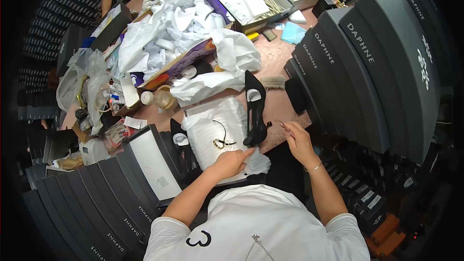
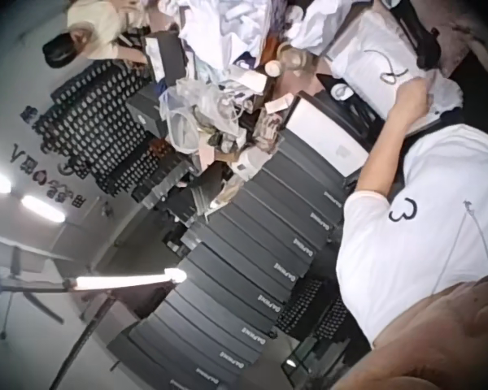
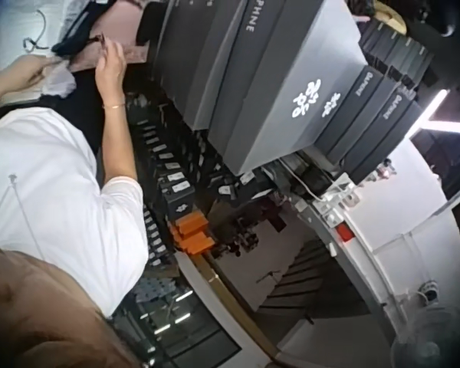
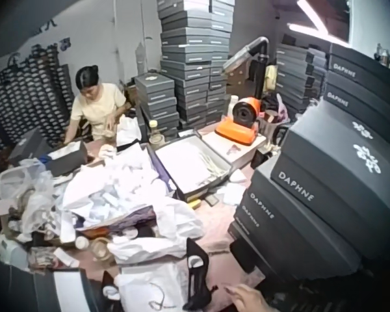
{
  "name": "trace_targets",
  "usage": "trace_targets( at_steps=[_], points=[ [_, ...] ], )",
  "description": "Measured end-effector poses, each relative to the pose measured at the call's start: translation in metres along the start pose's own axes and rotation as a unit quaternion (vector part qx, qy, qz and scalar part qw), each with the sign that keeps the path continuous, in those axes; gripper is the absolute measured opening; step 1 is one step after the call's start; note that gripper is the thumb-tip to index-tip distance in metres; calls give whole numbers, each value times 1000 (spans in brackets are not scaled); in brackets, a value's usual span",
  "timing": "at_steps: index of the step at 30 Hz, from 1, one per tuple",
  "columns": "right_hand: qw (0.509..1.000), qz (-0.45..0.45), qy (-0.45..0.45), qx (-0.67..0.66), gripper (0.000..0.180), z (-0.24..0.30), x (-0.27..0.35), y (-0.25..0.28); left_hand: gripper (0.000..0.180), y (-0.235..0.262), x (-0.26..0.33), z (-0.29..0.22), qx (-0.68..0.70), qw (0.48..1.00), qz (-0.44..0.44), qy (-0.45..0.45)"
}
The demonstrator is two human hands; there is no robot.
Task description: Packaging high-heeled shoes into boxes with tissue paper and organizing the boxes on the workbench.
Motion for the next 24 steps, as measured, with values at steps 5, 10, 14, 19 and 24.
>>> trace_targets(
  at_steps=[5,10,14,19,24],
  points=[
    [1000,16,-13,8,18,9,-21,-7,45,113,-21,21,-206,872,-437,-78],
    [996,74,55,-12,28,34,-38,-24,27,165,-66,106,-181,937,-296,38],
    [997,54,-27,-38,21,3,-39,-13,16,226,-16,91,58,829,-556,-22],
    [983,-26,-112,-141,20,13,-83,-2,19,250,67,79,91,619,-779,-35],
    [985,-58,-45,-153,28,52,-184,-15,19,210,104,46,139,471,-868,-70]
  ],
)
Point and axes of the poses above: each hand's wrist, its own x-axis away from the middle knuckle, its own y-axis out of the back of the hand, z = x × y, the point moved 2 cm from there along -x, towards the middle knuckle, and after that the axes turned 13 degrees about -y, right-handed, at the moved point
